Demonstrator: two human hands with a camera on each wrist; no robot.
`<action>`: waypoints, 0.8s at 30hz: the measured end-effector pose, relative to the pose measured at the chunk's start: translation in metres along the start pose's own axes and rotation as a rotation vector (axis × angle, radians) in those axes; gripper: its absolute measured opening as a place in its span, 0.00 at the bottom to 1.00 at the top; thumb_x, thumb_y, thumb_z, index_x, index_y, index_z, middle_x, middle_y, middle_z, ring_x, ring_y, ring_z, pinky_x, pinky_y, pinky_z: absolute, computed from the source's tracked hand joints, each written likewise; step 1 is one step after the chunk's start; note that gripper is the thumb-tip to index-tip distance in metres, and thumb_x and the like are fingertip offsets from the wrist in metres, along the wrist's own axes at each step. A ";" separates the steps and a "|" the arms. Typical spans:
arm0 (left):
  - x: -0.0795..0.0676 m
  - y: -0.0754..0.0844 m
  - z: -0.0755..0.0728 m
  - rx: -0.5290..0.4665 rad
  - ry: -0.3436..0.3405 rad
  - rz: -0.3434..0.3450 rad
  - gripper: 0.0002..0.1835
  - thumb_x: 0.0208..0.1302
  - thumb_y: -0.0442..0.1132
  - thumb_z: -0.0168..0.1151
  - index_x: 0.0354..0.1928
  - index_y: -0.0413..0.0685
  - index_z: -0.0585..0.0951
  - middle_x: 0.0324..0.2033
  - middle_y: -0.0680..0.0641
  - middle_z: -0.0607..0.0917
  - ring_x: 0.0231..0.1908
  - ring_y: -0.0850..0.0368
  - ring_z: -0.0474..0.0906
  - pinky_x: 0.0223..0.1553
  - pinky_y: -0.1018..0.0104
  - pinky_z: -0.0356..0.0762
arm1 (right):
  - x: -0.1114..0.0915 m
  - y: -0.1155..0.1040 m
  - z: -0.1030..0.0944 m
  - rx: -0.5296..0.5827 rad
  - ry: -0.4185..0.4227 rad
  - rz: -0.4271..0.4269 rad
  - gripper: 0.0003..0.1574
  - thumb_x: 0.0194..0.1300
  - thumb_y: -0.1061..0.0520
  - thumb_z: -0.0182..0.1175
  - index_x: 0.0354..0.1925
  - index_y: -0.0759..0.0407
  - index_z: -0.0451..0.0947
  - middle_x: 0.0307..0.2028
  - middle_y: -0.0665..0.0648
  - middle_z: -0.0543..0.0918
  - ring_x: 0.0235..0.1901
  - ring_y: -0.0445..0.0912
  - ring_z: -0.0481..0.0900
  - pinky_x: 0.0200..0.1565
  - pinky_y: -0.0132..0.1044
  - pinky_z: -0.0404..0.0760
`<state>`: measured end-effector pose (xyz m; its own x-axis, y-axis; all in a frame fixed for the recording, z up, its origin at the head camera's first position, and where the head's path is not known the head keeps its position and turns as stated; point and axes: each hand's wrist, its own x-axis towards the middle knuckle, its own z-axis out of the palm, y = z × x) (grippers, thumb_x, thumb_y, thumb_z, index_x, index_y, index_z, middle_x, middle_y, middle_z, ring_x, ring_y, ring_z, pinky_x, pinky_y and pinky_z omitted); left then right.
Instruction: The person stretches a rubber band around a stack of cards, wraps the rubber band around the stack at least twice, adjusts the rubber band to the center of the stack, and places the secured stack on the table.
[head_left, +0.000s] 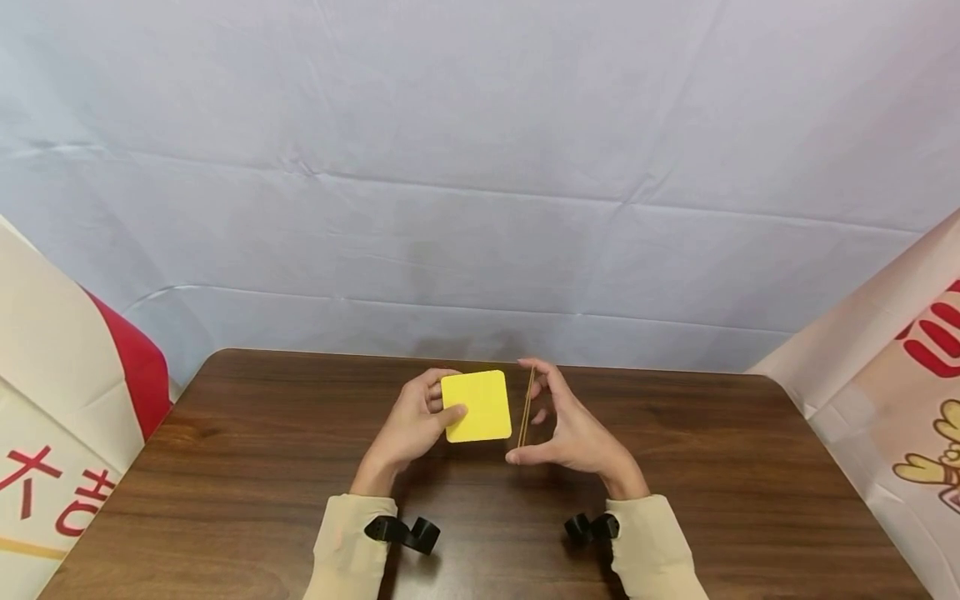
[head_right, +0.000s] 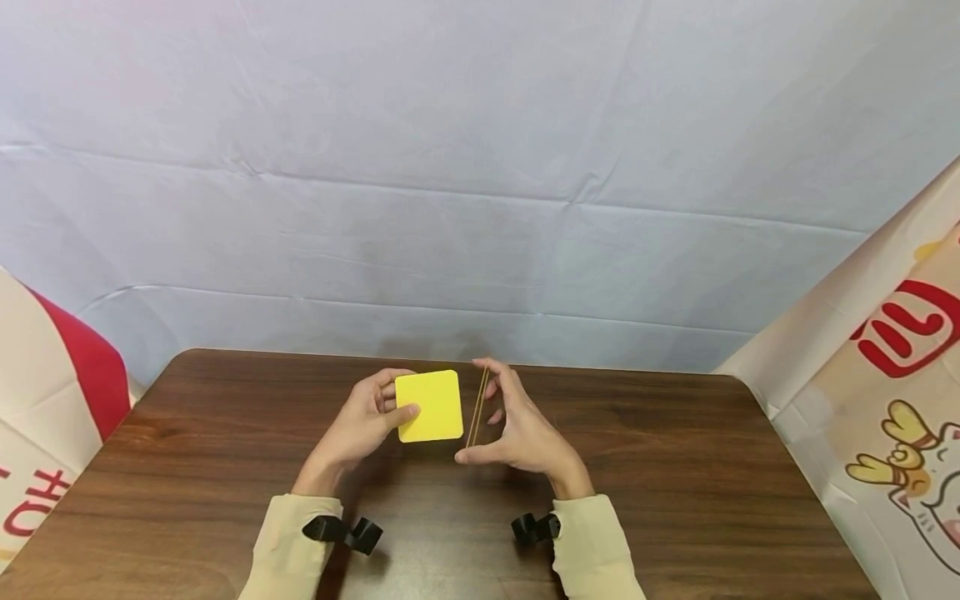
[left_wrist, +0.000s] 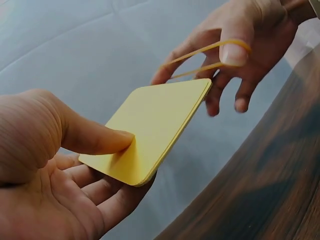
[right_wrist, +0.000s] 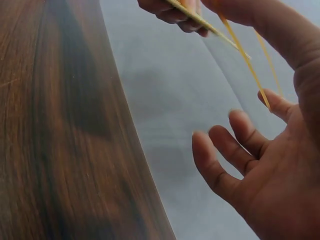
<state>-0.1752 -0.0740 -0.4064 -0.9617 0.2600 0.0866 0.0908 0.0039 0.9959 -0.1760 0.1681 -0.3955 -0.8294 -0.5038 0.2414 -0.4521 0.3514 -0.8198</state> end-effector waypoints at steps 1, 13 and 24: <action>0.001 0.000 0.001 -0.022 -0.007 -0.007 0.23 0.58 0.23 0.59 0.56 0.36 0.69 0.44 0.38 0.82 0.40 0.49 0.82 0.36 0.59 0.80 | 0.001 0.005 0.001 -0.010 -0.003 -0.006 0.71 0.33 0.47 0.80 0.69 0.46 0.48 0.45 0.59 0.63 0.47 0.53 0.66 0.42 0.48 0.76; 0.001 0.003 0.011 -0.167 -0.045 -0.096 0.20 0.55 0.21 0.60 0.51 0.30 0.73 0.41 0.36 0.83 0.36 0.48 0.84 0.37 0.59 0.81 | 0.002 0.011 0.009 -0.031 -0.029 -0.067 0.73 0.31 0.42 0.80 0.69 0.44 0.46 0.51 0.51 0.61 0.48 0.46 0.65 0.41 0.46 0.76; 0.001 0.003 0.012 -0.191 -0.101 -0.099 0.20 0.55 0.22 0.61 0.52 0.30 0.73 0.41 0.36 0.83 0.37 0.47 0.83 0.39 0.57 0.80 | 0.002 0.004 0.012 -0.051 -0.056 -0.021 0.74 0.32 0.39 0.79 0.69 0.36 0.44 0.66 0.45 0.52 0.60 0.46 0.60 0.54 0.52 0.68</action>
<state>-0.1727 -0.0619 -0.4033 -0.9318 0.3628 -0.0057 -0.0628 -0.1458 0.9873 -0.1750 0.1590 -0.4048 -0.8006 -0.5541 0.2281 -0.4868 0.3795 -0.7868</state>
